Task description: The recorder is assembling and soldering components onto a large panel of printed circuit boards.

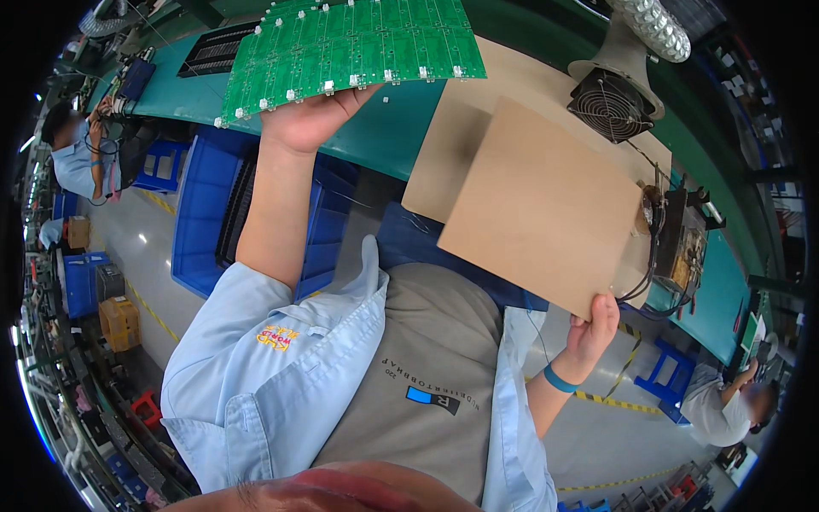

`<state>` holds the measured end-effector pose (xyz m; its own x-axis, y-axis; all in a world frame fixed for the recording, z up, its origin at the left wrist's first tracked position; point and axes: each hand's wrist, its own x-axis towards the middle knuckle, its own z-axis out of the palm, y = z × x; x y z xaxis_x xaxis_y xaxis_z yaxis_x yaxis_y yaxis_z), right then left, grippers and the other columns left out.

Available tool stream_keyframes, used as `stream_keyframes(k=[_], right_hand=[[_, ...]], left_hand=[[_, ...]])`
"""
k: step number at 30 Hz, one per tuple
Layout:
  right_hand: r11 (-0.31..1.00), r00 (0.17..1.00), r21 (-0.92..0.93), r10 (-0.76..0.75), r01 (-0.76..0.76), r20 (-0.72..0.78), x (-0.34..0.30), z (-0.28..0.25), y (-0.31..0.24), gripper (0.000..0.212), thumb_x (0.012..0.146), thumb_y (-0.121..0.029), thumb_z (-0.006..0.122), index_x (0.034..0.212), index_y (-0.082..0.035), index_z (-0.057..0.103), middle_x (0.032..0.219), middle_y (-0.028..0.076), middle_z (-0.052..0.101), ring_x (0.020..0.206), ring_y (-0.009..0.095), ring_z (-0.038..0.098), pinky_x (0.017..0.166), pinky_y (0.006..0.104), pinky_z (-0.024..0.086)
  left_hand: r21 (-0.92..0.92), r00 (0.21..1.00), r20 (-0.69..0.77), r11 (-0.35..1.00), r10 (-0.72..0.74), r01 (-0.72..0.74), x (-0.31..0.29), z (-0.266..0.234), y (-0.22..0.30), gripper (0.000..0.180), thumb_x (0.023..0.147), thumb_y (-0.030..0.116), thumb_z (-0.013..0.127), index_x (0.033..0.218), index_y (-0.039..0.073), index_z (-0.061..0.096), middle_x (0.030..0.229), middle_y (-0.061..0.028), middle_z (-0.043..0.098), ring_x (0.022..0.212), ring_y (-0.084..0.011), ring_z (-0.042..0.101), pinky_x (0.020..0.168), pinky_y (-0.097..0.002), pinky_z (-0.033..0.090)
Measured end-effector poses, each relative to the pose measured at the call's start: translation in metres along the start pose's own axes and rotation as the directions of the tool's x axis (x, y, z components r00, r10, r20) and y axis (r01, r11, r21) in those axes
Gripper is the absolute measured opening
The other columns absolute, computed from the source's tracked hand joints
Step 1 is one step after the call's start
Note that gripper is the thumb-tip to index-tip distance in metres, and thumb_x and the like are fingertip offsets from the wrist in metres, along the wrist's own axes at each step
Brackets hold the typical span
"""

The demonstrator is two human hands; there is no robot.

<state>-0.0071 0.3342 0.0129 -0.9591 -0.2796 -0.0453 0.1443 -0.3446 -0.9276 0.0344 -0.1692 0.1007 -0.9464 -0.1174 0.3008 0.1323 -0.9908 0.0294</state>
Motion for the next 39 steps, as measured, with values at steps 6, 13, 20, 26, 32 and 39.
stream_keyframes(k=[6, 13, 20, 26, 32, 39], right_hand=[[0.977, 0.981, -0.144, 0.137, -0.156, -0.134, 0.017, 0.047, 0.013, 0.019, 0.104, -0.015, 0.055, 0.107, 0.001, 0.064, 0.067, 0.001, 0.058, 0.056, 0.007, 0.047, 0.053, 0.0180, 0.037], [0.605, 0.958, -0.786, -0.132, -0.126, -0.255, 0.014, 0.109, -0.016, 0.021, 0.100, -0.009, 0.058, 0.117, 0.001, 0.066, 0.080, 0.003, 0.065, 0.066, 0.009, 0.056, 0.060, 0.0198, 0.044], [0.436, 0.888, -0.833, -0.442, 0.339, 0.130, 0.015, 0.138, -0.045, 0.025, 0.087, 0.001, 0.067, 0.112, -0.002, 0.069, 0.094, 0.007, 0.068, 0.076, 0.016, 0.060, 0.069, 0.0241, 0.048], [0.215, 0.626, -0.649, -0.590, 0.730, 0.510, 0.032, 0.184, -0.054, 0.029, 0.073, 0.002, 0.074, 0.101, -0.007, 0.074, 0.099, 0.005, 0.070, 0.090, 0.022, 0.060, 0.083, 0.0307, 0.049], [0.103, 0.525, -0.579, -0.570, 0.809, 0.632, 0.043, 0.200, -0.035, 0.025, 0.073, -0.001, 0.076, 0.096, -0.012, 0.076, 0.097, 0.000, 0.071, 0.093, 0.022, 0.060, 0.086, 0.0339, 0.049], [0.134, 0.593, -0.621, -0.500, 0.773, 0.631, 0.040, 0.203, -0.032, 0.026, 0.071, 0.000, 0.078, 0.095, -0.011, 0.075, 0.093, 0.001, 0.073, 0.093, 0.022, 0.060, 0.087, 0.0320, 0.048]], left_hand=[[-0.035, 0.998, -0.035, 0.998, -0.058, 0.057, -0.002, -0.002, -0.010, 0.066, 0.102, 0.041, 0.041, 0.151, -0.003, 0.034, 0.156, -0.0288, 0.033, 0.143, -0.0539, 0.030, 0.117, -0.0694, 0.025], [-0.119, 0.992, -0.066, 0.988, -0.110, 0.101, -0.006, -0.007, -0.029, 0.064, 0.102, 0.043, 0.042, 0.150, 0.000, 0.037, 0.156, -0.0255, 0.035, 0.143, -0.0511, 0.033, 0.117, -0.0678, 0.027], [-0.215, 0.972, -0.132, 0.963, -0.195, 0.164, -0.011, -0.041, -0.066, 0.058, 0.102, 0.041, 0.044, 0.147, 0.005, 0.045, 0.152, -0.0207, 0.045, 0.141, -0.0440, 0.040, 0.116, -0.0646, 0.028], [-0.437, 0.953, -0.086, 0.870, -0.292, 0.227, -0.020, -0.070, -0.114, 0.051, 0.101, 0.039, 0.048, 0.140, 0.007, 0.052, 0.143, -0.0174, 0.056, 0.133, -0.0393, 0.050, 0.113, -0.0605, 0.034], [-0.208, 0.889, -0.265, 0.922, -0.374, 0.327, -0.022, -0.053, -0.149, 0.043, 0.102, 0.040, 0.049, 0.130, 0.010, 0.059, 0.126, -0.0132, 0.067, 0.116, -0.0328, 0.065, 0.100, -0.0500, 0.052], [-0.352, 0.878, -0.250, 0.883, -0.407, 0.310, -0.026, -0.062, -0.157, 0.044, 0.100, 0.041, 0.051, 0.129, 0.010, 0.059, 0.130, -0.0144, 0.064, 0.118, -0.0352, 0.061, 0.099, -0.0540, 0.050]])
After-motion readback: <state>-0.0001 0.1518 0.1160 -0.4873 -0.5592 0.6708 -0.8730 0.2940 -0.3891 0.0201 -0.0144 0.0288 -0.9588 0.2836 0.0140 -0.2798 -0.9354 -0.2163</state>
